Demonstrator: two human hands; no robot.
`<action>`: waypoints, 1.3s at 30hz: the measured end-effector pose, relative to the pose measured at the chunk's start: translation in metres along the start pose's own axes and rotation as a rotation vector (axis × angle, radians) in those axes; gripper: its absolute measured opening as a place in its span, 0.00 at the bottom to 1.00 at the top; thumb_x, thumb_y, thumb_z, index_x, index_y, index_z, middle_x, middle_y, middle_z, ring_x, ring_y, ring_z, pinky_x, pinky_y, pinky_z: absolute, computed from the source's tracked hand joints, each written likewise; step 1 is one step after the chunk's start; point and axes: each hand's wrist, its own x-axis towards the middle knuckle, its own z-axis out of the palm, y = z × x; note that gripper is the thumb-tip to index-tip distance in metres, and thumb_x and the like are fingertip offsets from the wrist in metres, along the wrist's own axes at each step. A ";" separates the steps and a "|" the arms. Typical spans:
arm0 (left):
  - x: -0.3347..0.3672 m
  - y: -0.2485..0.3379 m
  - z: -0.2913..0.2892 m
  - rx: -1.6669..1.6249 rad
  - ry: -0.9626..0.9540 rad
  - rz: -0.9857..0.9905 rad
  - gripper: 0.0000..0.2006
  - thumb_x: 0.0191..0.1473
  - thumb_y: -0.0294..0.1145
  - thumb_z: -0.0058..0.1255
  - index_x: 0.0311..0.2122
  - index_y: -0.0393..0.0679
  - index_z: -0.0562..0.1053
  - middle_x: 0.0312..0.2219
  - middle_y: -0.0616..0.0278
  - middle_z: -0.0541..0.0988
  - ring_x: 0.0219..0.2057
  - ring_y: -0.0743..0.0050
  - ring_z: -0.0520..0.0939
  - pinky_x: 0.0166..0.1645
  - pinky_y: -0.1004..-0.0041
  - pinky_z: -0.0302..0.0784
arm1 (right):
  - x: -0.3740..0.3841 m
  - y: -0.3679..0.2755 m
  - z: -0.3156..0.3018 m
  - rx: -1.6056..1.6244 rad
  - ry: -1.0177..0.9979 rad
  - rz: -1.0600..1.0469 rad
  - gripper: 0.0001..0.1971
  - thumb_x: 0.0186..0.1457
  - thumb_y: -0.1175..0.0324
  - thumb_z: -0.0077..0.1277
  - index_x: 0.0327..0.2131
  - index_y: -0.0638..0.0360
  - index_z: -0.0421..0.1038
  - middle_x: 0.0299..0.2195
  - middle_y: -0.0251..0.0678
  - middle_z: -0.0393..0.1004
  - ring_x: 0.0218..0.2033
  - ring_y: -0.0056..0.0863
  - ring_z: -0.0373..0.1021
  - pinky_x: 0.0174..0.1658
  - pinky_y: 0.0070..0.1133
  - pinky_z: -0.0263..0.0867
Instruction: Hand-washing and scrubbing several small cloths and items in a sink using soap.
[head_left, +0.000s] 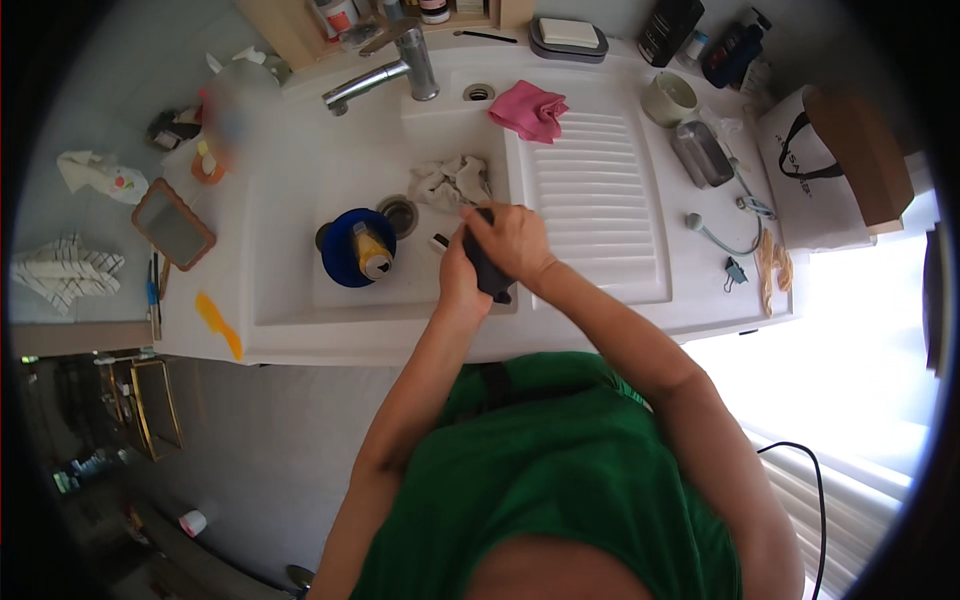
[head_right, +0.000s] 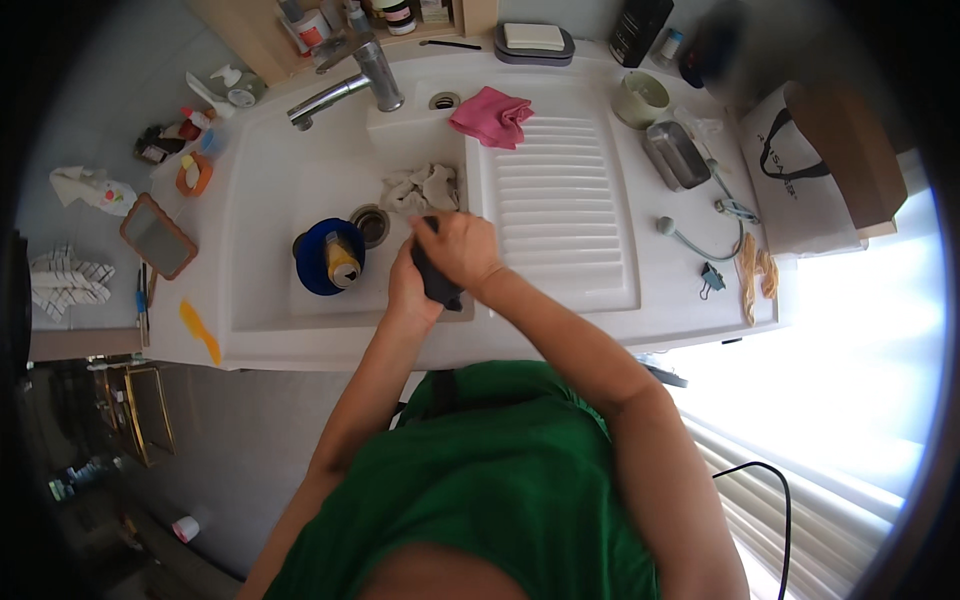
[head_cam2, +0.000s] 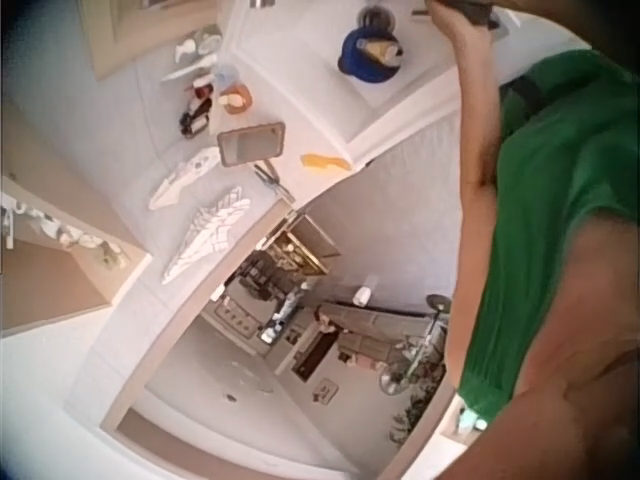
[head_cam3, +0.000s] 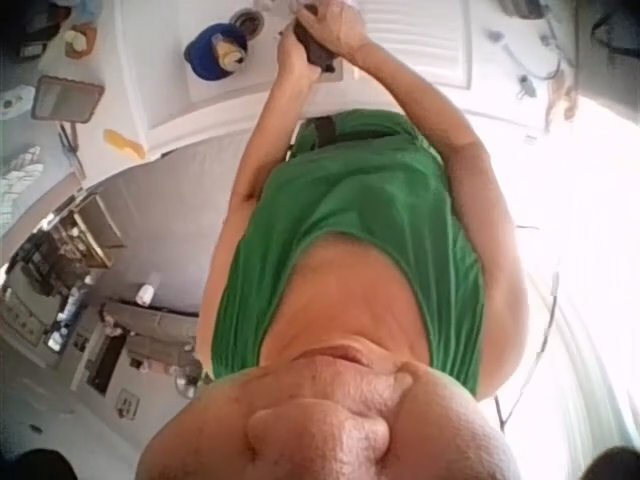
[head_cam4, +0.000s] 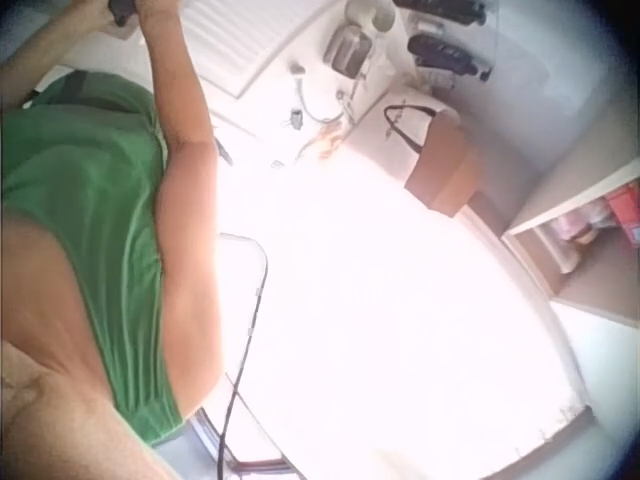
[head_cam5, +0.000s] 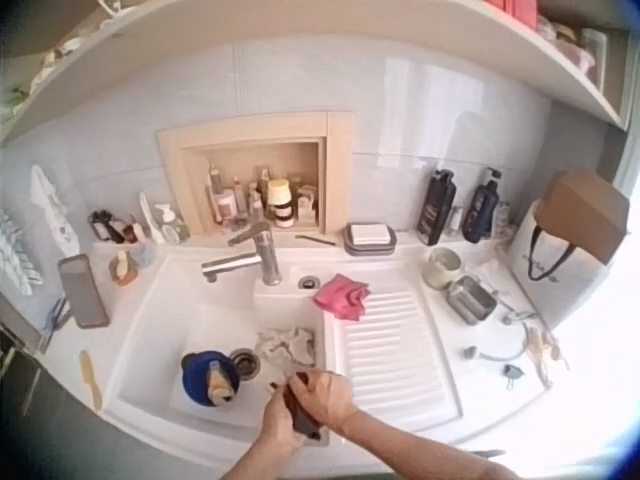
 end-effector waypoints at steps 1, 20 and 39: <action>0.000 0.001 0.005 0.098 0.026 0.043 0.18 0.64 0.45 0.35 0.48 0.43 0.68 0.45 0.60 0.74 0.46 0.69 0.77 0.50 0.66 0.74 | 0.003 0.009 -0.001 0.070 0.008 0.159 0.19 0.55 0.49 0.48 0.31 0.57 0.75 0.25 0.47 0.75 0.28 0.46 0.73 0.32 0.34 0.68; 0.035 0.004 0.017 0.860 -0.134 0.122 0.12 0.60 0.34 0.46 0.43 0.37 0.71 0.38 0.57 0.76 0.34 0.70 0.79 0.40 0.72 0.75 | -0.070 0.083 -0.019 -0.074 -0.043 -0.107 0.26 0.44 0.74 0.54 0.51 0.52 0.68 0.59 0.44 0.58 0.62 0.42 0.52 0.62 0.37 0.50; -0.015 0.077 -0.108 1.388 0.106 0.605 0.08 0.60 0.31 0.45 0.34 0.37 0.72 0.29 0.62 0.75 0.27 0.78 0.77 0.35 0.78 0.72 | -0.121 0.180 -0.153 -0.410 0.380 0.482 0.19 0.49 0.62 0.57 0.46 0.49 0.73 0.58 0.45 0.59 0.59 0.43 0.54 0.59 0.39 0.48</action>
